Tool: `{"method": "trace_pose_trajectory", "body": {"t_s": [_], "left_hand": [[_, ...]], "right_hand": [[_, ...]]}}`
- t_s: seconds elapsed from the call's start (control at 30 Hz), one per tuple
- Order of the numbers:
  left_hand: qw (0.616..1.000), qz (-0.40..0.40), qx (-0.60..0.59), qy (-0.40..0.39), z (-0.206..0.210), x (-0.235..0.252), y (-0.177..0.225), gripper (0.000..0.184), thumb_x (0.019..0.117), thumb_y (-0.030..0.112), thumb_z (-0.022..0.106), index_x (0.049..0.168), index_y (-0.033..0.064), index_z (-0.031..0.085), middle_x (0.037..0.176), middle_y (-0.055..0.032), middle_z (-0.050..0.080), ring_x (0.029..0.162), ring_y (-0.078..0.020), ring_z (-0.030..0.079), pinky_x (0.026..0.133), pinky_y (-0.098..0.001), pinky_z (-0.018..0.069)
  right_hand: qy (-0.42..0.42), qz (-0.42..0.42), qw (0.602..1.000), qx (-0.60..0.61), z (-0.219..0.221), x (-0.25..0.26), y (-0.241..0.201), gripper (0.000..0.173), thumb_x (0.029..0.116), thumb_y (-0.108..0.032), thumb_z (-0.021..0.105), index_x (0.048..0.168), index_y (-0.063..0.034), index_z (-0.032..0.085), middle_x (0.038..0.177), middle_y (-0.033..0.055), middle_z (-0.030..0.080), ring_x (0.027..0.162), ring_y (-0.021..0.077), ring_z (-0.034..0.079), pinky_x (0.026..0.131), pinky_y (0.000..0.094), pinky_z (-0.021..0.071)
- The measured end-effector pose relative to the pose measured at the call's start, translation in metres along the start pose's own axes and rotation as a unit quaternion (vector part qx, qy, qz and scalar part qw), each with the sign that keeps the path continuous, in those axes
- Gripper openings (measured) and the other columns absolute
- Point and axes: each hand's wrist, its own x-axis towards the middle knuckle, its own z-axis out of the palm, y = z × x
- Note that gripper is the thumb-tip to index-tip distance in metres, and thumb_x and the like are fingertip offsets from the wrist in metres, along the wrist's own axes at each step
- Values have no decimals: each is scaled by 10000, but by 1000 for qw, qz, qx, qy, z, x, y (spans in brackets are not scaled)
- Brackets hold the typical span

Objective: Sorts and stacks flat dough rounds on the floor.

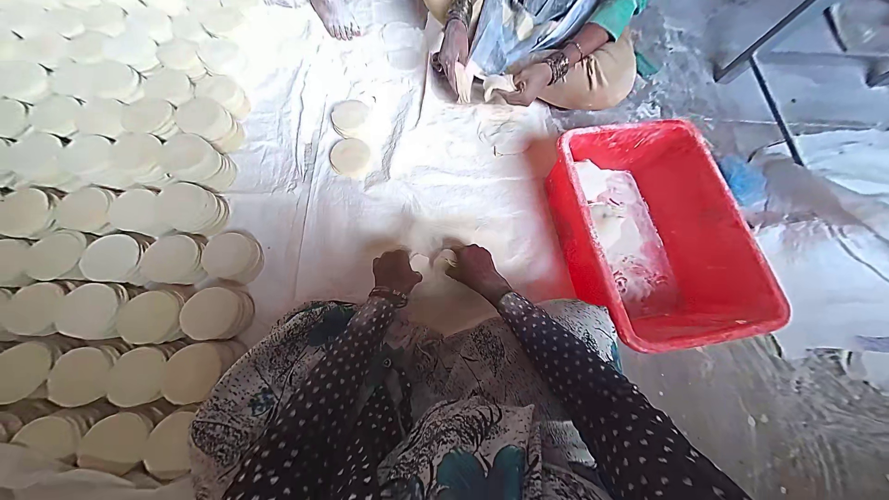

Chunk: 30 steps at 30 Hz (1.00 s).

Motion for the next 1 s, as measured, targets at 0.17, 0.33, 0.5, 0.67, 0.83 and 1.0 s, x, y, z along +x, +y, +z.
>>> {"method": "trace_pose_trajectory", "body": {"t_s": [0.17,0.33,0.5,0.67,0.83,1.0], "left_hand": [[989,60,-83,104,7,2,-11,425,826,225,836,1183,28,717,1086,-234,709,1082,-425,650,970,-615,468],[998,34,-31,40,13,13,-7,481,845,263,808,1269,63,701,1168,-205,705,1151,-380,642,1046,-576,439],[999,17,-25,11,18,1,-15,510,845,303,828,1203,-31,686,1200,-257,664,1198,-428,589,1067,-609,393],[990,100,-33,90,14,14,-17,440,870,239,803,1268,76,706,1142,-192,727,1115,-385,665,1045,-591,433],[988,115,-81,68,-18,17,-12,381,944,293,753,1195,7,722,1090,-232,727,1074,-405,684,980,-602,494],[994,90,32,47,-40,10,-2,314,970,244,716,1161,-4,718,1087,-267,707,1082,-467,658,934,-641,491]], "right_hand": [[100,-34,987,119,-17,-13,-1,304,826,-208,846,1071,-105,699,856,148,718,784,352,705,660,582,543],[14,-56,997,60,3,10,1,264,868,-214,789,1067,-53,729,964,183,736,941,376,713,834,593,548],[22,-27,994,100,2,-1,3,354,843,-217,818,1159,-95,717,1018,194,734,955,404,710,801,648,542],[64,-62,981,171,-7,10,9,282,866,-187,828,1106,-65,747,995,166,753,943,344,726,862,586,557],[-18,-33,987,154,-37,7,2,274,967,-224,732,1004,47,709,941,229,698,908,376,680,838,577,524],[-21,14,999,44,-56,5,-12,266,996,-231,680,996,34,710,998,243,699,996,421,676,852,613,518]]}}
